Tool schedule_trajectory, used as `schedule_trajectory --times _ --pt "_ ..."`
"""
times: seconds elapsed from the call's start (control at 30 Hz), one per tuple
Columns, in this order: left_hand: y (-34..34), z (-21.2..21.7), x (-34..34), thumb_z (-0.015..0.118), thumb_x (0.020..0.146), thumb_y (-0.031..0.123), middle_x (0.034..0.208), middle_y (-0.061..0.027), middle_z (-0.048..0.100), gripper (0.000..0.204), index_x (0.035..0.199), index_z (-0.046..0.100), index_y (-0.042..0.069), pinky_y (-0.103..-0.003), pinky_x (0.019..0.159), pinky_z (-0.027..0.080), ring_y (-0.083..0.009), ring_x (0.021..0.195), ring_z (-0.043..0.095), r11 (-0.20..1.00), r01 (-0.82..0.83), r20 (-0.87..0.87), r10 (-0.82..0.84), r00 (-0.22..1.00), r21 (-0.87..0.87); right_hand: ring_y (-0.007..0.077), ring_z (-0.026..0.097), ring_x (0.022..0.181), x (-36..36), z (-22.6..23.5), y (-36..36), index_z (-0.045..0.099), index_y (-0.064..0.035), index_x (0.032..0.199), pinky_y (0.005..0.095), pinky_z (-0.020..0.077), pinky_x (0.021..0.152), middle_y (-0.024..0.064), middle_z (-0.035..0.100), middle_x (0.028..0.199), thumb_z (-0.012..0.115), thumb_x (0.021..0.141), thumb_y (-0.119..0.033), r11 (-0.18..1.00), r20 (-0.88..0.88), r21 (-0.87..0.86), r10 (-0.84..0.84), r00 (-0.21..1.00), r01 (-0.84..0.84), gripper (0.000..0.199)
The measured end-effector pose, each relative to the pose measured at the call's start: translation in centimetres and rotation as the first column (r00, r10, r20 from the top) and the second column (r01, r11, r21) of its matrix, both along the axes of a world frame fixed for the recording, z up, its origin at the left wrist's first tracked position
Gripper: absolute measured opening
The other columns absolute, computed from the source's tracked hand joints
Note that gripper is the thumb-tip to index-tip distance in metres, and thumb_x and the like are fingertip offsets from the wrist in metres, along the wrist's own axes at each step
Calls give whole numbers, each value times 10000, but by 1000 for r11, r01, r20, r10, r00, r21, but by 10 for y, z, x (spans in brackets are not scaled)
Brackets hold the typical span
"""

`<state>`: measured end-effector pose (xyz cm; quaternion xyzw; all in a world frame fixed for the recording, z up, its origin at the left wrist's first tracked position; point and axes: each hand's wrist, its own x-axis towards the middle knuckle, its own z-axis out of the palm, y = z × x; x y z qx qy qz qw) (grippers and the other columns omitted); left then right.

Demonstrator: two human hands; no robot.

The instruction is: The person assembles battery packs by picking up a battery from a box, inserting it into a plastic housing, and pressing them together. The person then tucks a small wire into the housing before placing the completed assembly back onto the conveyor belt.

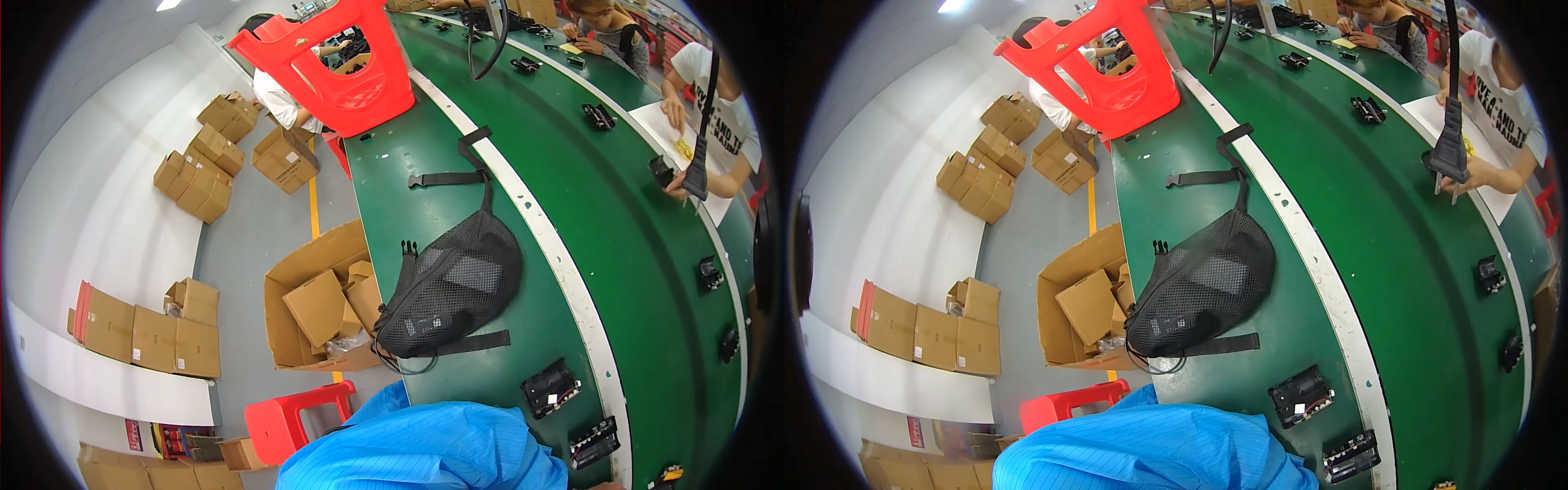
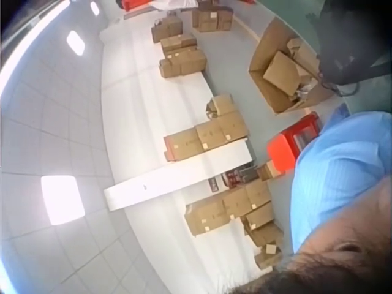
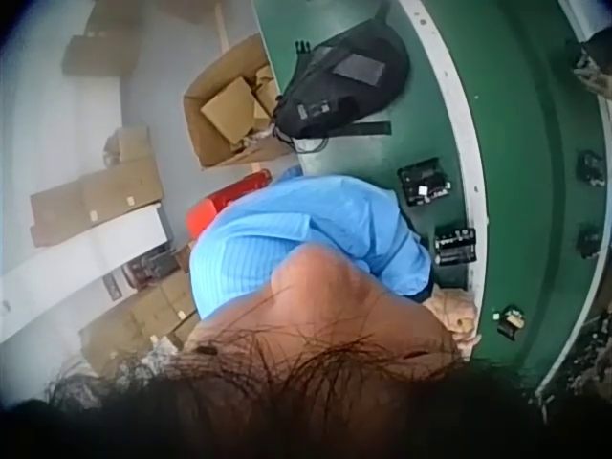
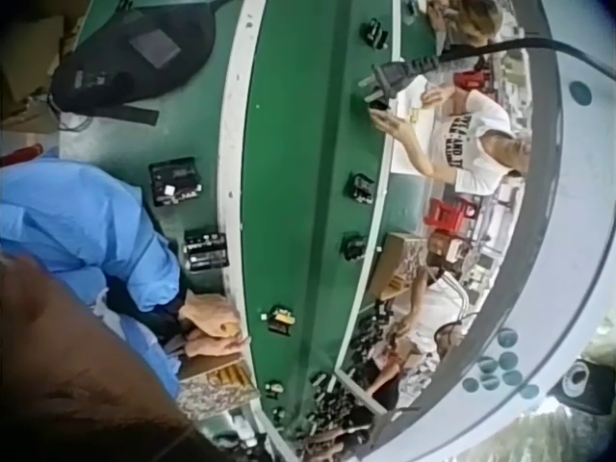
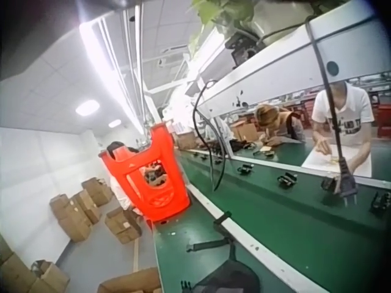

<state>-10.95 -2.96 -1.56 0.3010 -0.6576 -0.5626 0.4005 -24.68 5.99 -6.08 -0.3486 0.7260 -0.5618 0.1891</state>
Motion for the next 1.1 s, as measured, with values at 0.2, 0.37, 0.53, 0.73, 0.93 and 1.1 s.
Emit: schedule_trajectory --times 0.2,0.37,0.53,0.73,0.93,1.1 --pt "8 -33 -26 647 842 286 785 -113 701 217 796 724 88 -391 634 514 -293 752 675 997 -42 36 45 998 -69 261 596 979 7 3 -7 477 -56 1404 390 508 854 144 579 1204 463 1040 -237 942 218 -295 231 948 -162 407" --pt "5 -25 -26 647 734 198 739 -123 677 126 752 716 93 -446 568 496 -350 668 637 979 -201 -131 195 972 -33 265 597 951 18 15 -6 465 -50 1410 386 509 840 153 579 1172 453 1040 -246 996 32 3 -86 996 86 418" --pt "3 -19 -23 670 735 223 744 -126 676 133 742 698 93 -452 573 495 -337 680 645 981 -193 -163 187 969 -23 276 597 940 5 11 -1 450 -42 1415 399 508 844 159 579 1163 435 1045 -266 1000 -31 2 4 1000 -4 432" --pt "4 -16 -21 672 745 226 735 -123 669 140 759 689 88 -456 581 497 -339 686 647 977 -211 -144 208 968 -8 287 598 941 5 20 -4 439 -33 1418 409 499 872 162 594 1137 407 1055 -273 987 -220 157 73 973 -39 437" --pt "6 -12 -20 657 760 227 723 -132 657 152 752 665 75 -462 581 495 -344 668 640 985 -166 -141 171 975 41 293 602 940 -4 8 -8 432 -30 1427 406 499 878 164 606 1139 414 1054 -258 997 -58 66 54 997 -50 438" --pt "8 -20 -26 634 780 229 753 -145 669 151 773 666 81 -456 582 492 -354 685 648 986 -158 -72 161 984 49 295 610 926 -24 -25 -19 428 -29 1433 412 512 861 167 611 1146 446 1033 -259 688 -244 -564 390 888 -457 463"
